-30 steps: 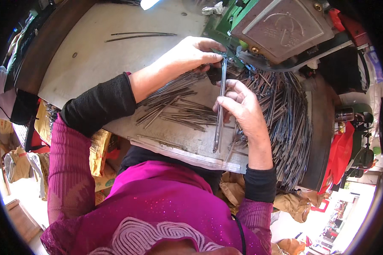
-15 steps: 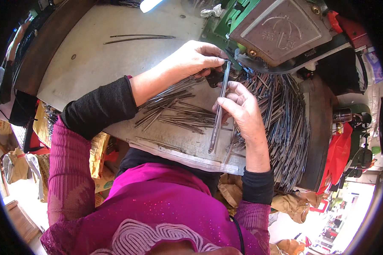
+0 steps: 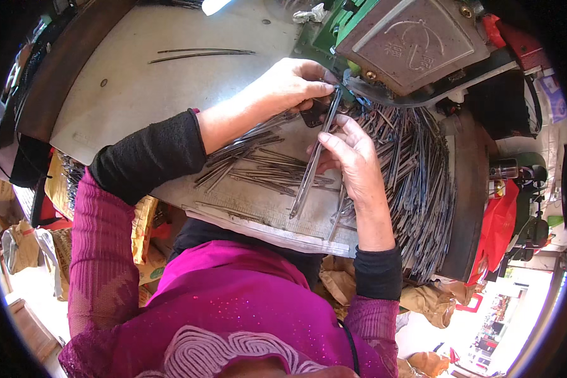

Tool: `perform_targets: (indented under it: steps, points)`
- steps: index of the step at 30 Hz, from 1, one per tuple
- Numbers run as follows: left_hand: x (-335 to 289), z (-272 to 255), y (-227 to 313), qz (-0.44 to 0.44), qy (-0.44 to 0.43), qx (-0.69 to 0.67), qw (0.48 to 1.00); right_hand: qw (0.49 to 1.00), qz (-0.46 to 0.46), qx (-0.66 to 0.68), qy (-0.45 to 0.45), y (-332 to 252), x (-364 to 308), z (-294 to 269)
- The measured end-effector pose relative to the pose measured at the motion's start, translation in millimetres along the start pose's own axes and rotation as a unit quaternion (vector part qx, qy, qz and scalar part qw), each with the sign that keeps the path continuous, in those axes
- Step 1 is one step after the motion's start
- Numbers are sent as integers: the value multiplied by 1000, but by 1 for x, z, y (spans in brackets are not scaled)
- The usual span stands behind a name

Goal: The person inserts bundles of metal rods into an industrial press machine by hand.

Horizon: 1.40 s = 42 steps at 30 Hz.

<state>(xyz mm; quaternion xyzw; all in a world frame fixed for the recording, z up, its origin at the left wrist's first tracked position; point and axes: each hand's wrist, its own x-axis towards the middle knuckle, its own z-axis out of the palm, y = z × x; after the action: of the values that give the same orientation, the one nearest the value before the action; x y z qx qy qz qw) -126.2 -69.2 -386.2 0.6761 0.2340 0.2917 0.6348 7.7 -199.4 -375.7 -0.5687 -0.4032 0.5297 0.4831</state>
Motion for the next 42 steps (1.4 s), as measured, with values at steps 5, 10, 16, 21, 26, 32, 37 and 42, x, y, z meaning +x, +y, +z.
perform_targets:
  steps: [5,10,16,21,26,32,37,42]
  points:
    - [-6,-3,10,-83,-8,33,996,999,11,39,-13,4,3,-4]
    - [-8,-3,16,-92,-6,51,994,998,11,68,-12,5,4,-4]
    - [-6,-7,15,-66,-45,-2,997,997,-18,70,39,2,4,1]
    - [-5,-6,16,-64,-57,-36,996,996,-22,80,25,-2,5,-3]
    - [-7,-4,14,-77,-73,-46,993,997,-22,76,16,0,9,-4]
    - [-2,-5,12,-71,-62,-24,995,998,-32,58,18,-1,17,-6]
    - [0,-3,10,-71,-61,-14,996,998,-25,53,33,-3,15,-3]
    - [-5,-5,17,-70,-51,7,996,995,-4,91,27,-5,15,-3]
